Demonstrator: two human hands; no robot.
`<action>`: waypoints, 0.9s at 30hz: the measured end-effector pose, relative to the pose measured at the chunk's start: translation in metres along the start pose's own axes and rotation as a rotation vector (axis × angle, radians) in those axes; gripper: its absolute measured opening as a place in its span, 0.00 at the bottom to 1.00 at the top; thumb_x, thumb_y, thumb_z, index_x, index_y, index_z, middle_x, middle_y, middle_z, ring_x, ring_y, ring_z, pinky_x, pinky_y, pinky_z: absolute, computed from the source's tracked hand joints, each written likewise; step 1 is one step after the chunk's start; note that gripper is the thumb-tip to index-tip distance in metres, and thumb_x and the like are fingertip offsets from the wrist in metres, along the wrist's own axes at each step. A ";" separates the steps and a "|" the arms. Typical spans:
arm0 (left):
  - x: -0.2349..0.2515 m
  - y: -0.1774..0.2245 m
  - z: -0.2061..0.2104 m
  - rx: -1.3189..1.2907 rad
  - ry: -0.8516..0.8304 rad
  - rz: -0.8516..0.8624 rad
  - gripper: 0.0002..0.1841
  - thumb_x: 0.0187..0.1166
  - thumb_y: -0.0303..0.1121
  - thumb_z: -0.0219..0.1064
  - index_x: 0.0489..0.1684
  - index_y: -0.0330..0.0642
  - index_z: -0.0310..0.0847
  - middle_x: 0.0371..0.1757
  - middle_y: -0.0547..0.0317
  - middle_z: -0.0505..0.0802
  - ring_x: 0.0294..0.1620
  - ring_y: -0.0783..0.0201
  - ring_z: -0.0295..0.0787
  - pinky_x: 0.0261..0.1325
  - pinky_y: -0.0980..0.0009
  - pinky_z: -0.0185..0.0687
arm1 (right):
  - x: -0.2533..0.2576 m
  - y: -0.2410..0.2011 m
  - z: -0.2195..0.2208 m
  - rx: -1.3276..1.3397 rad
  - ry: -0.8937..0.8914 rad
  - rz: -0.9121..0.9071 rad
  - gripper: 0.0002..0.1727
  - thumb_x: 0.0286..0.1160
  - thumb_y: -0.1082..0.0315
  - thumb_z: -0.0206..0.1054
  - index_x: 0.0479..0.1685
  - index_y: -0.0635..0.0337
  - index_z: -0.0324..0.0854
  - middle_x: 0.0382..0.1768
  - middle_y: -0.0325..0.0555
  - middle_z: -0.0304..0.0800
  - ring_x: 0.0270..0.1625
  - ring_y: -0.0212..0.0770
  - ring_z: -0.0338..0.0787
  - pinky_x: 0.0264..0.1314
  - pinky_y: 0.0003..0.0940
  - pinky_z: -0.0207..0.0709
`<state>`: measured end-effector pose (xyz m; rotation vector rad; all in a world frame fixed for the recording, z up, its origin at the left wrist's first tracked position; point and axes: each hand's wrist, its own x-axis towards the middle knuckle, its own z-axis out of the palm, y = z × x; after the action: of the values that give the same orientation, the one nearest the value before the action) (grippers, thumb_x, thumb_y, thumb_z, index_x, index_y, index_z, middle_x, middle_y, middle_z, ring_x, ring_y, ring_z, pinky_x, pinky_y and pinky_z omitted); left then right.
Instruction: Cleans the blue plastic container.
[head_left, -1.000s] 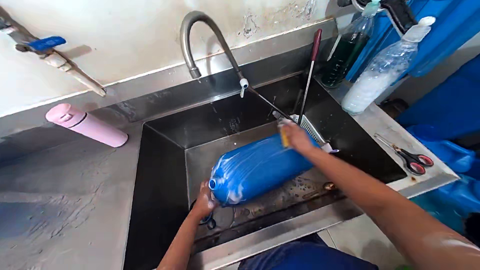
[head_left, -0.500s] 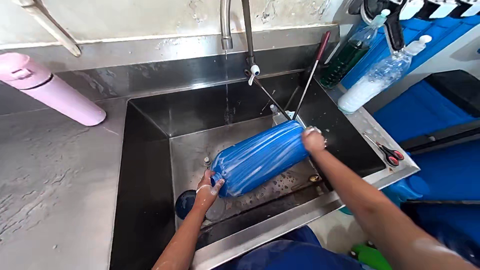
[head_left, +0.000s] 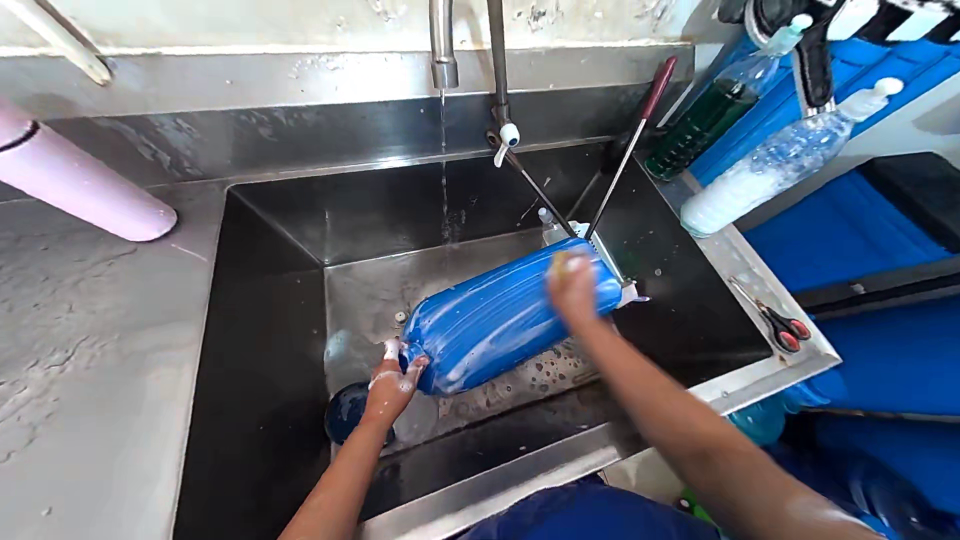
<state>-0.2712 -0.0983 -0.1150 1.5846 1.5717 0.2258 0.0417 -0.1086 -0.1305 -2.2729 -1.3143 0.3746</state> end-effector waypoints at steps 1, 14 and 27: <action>-0.001 -0.002 0.000 0.003 -0.004 -0.001 0.28 0.85 0.32 0.65 0.79 0.24 0.65 0.71 0.25 0.82 0.76 0.36 0.78 0.81 0.44 0.66 | -0.032 -0.032 0.023 0.027 -0.036 -0.171 0.25 0.79 0.62 0.66 0.64 0.77 0.81 0.66 0.71 0.84 0.74 0.65 0.82 0.81 0.55 0.70; 0.000 -0.002 -0.001 -0.037 -0.026 0.013 0.28 0.84 0.33 0.67 0.77 0.24 0.67 0.73 0.26 0.81 0.78 0.37 0.76 0.82 0.45 0.66 | 0.004 -0.021 -0.022 -0.111 -0.211 -0.143 0.16 0.84 0.71 0.61 0.60 0.73 0.86 0.68 0.71 0.82 0.75 0.70 0.79 0.76 0.65 0.70; 0.003 -0.006 -0.002 -0.065 -0.030 0.051 0.27 0.84 0.34 0.67 0.76 0.24 0.69 0.70 0.26 0.83 0.76 0.37 0.78 0.80 0.46 0.66 | 0.052 0.019 -0.030 -0.250 -0.157 0.111 0.31 0.90 0.56 0.52 0.85 0.68 0.64 0.78 0.71 0.75 0.80 0.71 0.75 0.77 0.73 0.65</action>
<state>-0.2762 -0.0957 -0.1196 1.5724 1.4879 0.2769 0.0955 -0.0792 -0.1148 -2.5777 -1.3814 0.4572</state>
